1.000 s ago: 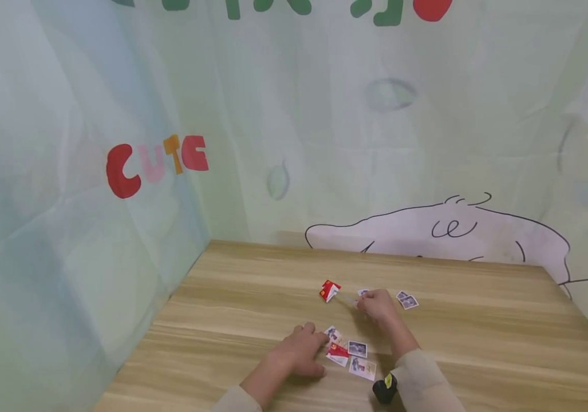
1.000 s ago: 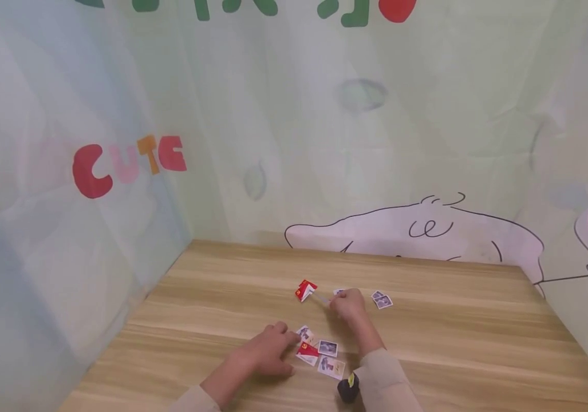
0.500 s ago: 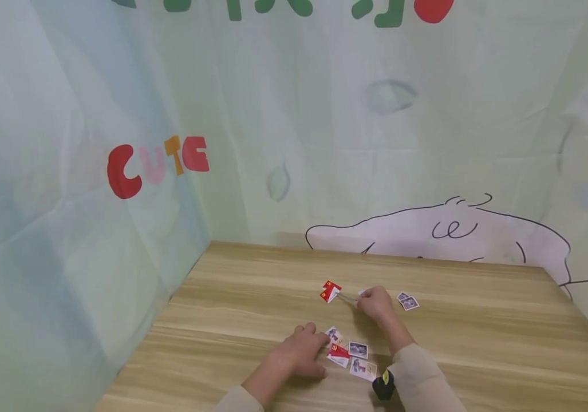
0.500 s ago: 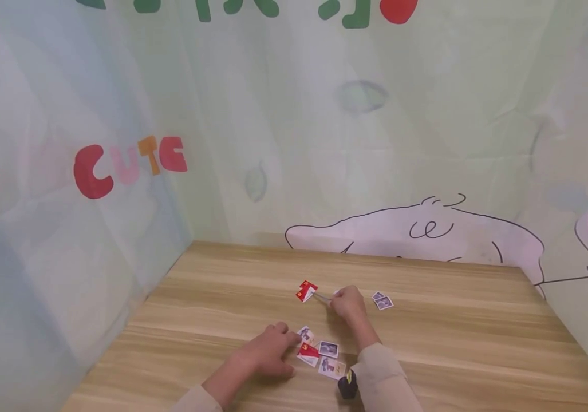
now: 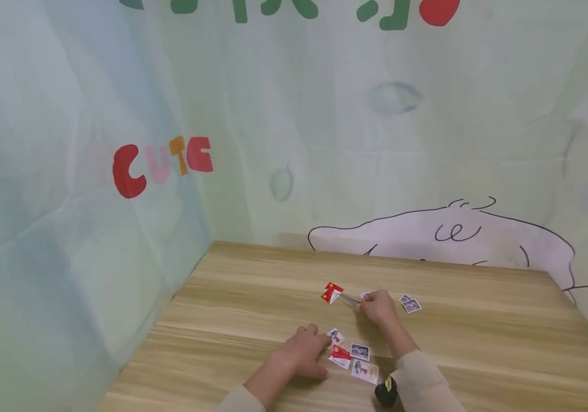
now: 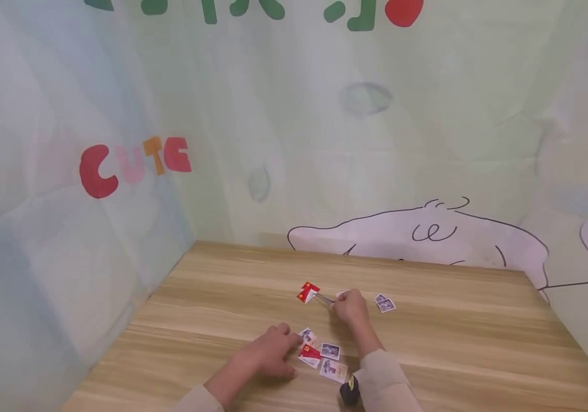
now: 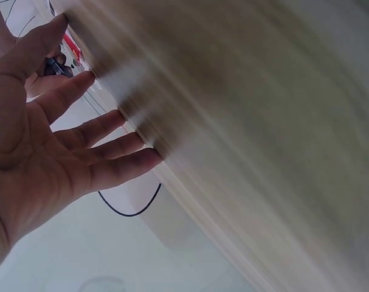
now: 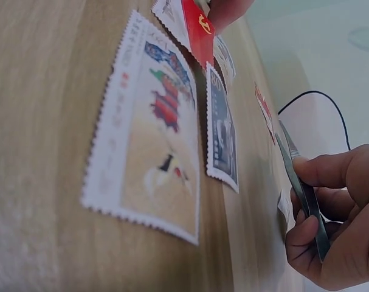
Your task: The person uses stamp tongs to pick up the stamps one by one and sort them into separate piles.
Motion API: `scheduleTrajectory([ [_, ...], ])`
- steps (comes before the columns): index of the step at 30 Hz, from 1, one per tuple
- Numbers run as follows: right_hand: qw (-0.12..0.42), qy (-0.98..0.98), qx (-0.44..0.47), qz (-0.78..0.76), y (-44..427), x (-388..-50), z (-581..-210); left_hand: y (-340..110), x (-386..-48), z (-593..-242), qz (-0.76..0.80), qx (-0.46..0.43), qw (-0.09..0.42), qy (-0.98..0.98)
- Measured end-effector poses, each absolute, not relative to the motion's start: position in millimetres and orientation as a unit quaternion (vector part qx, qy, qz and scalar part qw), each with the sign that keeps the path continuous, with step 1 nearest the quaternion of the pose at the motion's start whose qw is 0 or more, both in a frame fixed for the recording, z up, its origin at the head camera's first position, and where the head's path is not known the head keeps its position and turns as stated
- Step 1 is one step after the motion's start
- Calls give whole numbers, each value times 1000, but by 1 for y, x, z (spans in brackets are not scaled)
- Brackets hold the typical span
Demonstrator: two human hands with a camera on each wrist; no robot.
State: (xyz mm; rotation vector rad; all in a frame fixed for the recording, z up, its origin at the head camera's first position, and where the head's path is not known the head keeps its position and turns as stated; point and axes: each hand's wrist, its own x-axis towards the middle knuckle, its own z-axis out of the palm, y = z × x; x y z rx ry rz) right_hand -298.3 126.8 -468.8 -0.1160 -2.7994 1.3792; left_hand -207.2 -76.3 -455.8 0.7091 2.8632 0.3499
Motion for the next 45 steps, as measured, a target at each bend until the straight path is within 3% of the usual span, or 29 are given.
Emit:
scheduleTrajectory([
  [16,39,-883,10,468,138,-268,-472,-74,-205,-451,121,227,90,962],
  [45,-10,-844,-14,536,152,-235,-472,-74,-208,-454,105,231,89,963],
])
